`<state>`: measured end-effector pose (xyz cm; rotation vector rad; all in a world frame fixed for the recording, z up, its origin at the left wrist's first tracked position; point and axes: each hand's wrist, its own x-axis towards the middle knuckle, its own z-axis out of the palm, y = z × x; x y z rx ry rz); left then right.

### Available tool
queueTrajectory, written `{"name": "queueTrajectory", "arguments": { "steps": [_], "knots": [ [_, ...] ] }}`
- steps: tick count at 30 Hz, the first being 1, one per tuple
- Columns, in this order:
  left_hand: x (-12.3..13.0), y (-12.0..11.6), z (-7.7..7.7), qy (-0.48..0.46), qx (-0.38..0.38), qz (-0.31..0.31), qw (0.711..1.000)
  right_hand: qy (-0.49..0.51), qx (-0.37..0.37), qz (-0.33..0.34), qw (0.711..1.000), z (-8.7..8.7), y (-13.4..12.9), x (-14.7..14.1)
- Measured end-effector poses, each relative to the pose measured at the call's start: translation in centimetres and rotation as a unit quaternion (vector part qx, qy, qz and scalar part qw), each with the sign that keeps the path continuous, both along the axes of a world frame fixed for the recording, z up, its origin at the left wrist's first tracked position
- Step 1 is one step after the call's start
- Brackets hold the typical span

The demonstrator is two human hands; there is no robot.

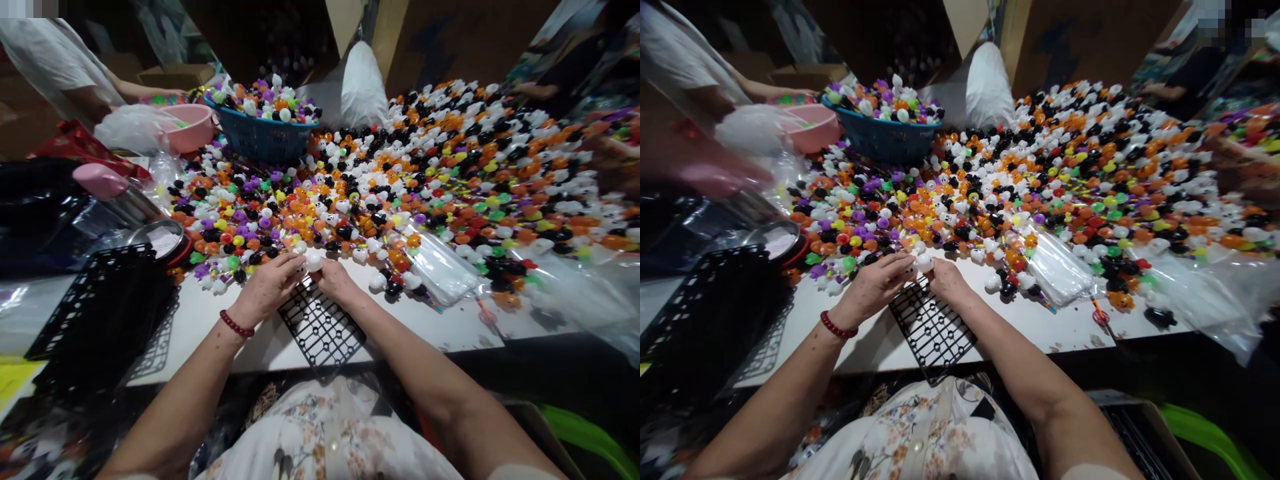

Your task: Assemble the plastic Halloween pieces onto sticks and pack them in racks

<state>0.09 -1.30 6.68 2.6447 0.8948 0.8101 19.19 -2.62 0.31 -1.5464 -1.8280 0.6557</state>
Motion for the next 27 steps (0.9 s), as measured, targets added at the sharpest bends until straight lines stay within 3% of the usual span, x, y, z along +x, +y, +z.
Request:
{"name": "queueTrajectory", "arguments": {
  "steps": [7,12,15,19,23,27],
  "knots": [
    [0.3,-0.3,1.4,-0.002,0.022,0.023,0.999,-0.044,0.012,0.012,0.999,-0.1,0.2,-0.2],
    [-0.6,-4.2,2.2,-0.066,0.1,0.05,0.992,-0.087,0.028,-0.017,0.996,1.0,-1.0,2.1],
    [-1.8,-7.5,0.6,-0.045,0.095,-0.021,0.994,-0.144,0.044,-0.086,0.985,1.8,-0.8,4.8],
    [-3.3,-10.0,-3.3,0.11,0.036,-0.101,0.988,-0.183,0.039,-0.133,0.973,2.2,0.7,7.0],
    [-3.6,-10.5,-6.1,0.188,0.016,-0.062,0.98,-0.151,0.036,-0.138,0.978,2.4,1.3,6.7],
    [-2.3,-11.2,-7.4,0.178,0.035,0.027,0.983,-0.053,0.028,-0.126,0.99,3.0,0.2,5.4]
  ]
}}
